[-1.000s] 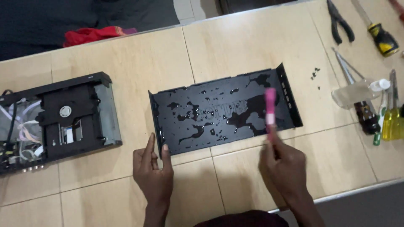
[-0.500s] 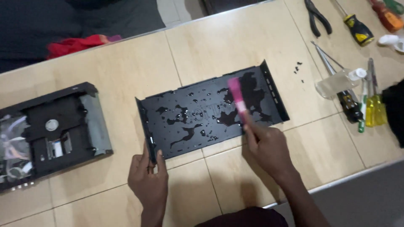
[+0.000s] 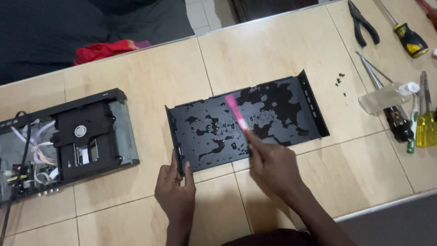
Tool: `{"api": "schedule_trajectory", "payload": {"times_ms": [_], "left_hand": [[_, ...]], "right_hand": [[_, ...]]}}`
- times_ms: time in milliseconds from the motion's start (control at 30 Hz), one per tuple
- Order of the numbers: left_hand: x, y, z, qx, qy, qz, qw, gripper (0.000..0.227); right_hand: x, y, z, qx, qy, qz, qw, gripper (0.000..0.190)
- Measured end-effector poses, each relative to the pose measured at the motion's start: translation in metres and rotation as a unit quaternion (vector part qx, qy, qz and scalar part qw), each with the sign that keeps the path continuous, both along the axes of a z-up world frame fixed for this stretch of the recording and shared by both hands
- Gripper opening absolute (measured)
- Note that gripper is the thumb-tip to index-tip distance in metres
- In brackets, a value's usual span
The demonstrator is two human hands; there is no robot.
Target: Cleaning a metal appliance panel using a cloth, cleaning solution, and a toothbrush.
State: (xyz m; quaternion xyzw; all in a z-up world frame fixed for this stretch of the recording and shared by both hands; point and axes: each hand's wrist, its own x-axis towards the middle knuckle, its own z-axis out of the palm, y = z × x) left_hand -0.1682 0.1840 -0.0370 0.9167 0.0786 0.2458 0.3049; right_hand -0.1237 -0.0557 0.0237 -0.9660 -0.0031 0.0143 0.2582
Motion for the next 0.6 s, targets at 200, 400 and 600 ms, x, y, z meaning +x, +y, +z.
{"api": "schedule_trajectory", "payload": {"times_ms": [200,400,600], "left_hand": [[0.003,0.0,0.0,-0.013,0.0,-0.001,1.0,0.044],[0.002,0.0,0.001,0.013,-0.011,-0.005,1.0,0.044],[0.001,-0.002,-0.003,-0.002,-0.014,0.006,1.0,0.046]], "right_hand": [[0.002,0.007,-0.023,-0.055,-0.104,-0.016,0.993,0.051],[-0.013,0.006,-0.011,0.006,-0.089,-0.003,0.996,0.049],[-0.048,-0.015,0.006,0.016,0.018,0.044,0.999,0.057]]}}
